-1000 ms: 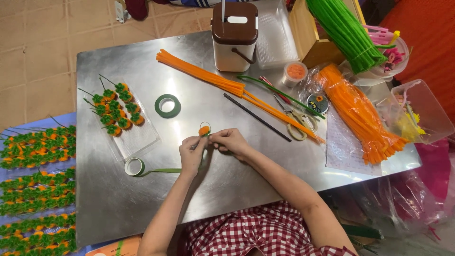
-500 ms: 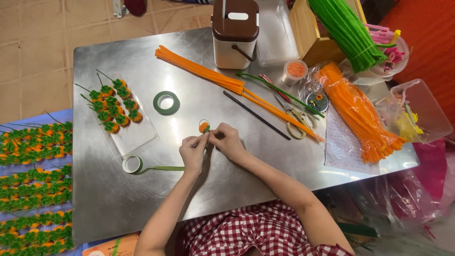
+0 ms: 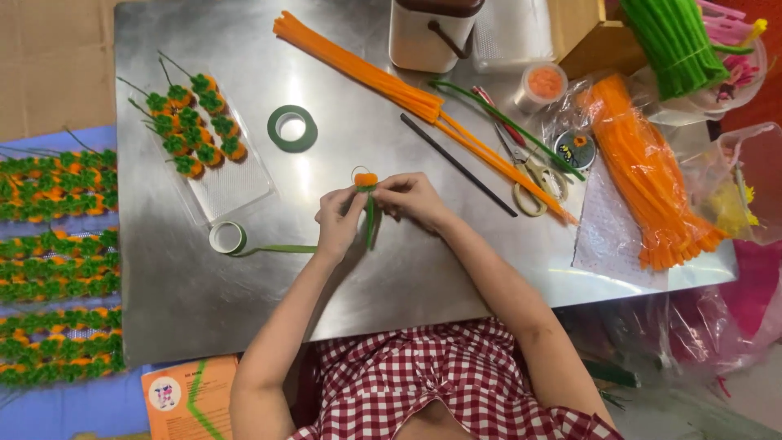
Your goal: Assembling decorative flowers by wrapping green floral tape around orange pipe cleaners and wire stems.
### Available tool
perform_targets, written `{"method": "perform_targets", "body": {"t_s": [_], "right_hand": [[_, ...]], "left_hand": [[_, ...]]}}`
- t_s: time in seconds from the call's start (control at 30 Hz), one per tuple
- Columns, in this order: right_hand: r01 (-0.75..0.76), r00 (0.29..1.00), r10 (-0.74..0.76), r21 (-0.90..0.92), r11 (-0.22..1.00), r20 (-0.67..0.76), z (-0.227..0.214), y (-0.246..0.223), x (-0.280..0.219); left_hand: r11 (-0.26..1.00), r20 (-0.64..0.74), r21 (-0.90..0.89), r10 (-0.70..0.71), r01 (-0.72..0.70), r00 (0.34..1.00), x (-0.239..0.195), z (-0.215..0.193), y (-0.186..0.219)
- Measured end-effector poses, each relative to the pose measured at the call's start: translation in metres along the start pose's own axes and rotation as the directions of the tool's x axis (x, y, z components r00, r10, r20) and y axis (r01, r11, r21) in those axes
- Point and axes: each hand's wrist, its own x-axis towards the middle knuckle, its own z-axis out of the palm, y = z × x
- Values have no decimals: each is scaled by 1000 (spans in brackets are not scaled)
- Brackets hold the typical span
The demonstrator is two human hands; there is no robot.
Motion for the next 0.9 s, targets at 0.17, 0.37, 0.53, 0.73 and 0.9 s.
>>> {"method": "perform_targets", "body": {"t_s": [0.17, 0.37, 0.53, 0.73, 0.9], "right_hand": [[43, 998, -43, -4, 999, 37, 2, -4, 0], [150, 988, -148, -40, 988, 54, 3, 4, 1], [211, 977, -206, -128, 969, 49, 5, 19, 2], [306, 948, -312, -436, 846, 60, -2, 63, 13], [211, 963, -255, -346, 914, -87, 18, 30, -4]], "left_hand": [[998, 69, -13, 57, -57, 996, 4, -17, 2], [999, 77, 10, 36, -37, 996, 9, -19, -9], [994, 78, 72, 82, -87, 994, 17, -14, -35], [903, -16, 368, 244, -221, 970, -2, -1, -12], [917, -107, 309, 295, -250, 949, -3, 3, -5]]}}
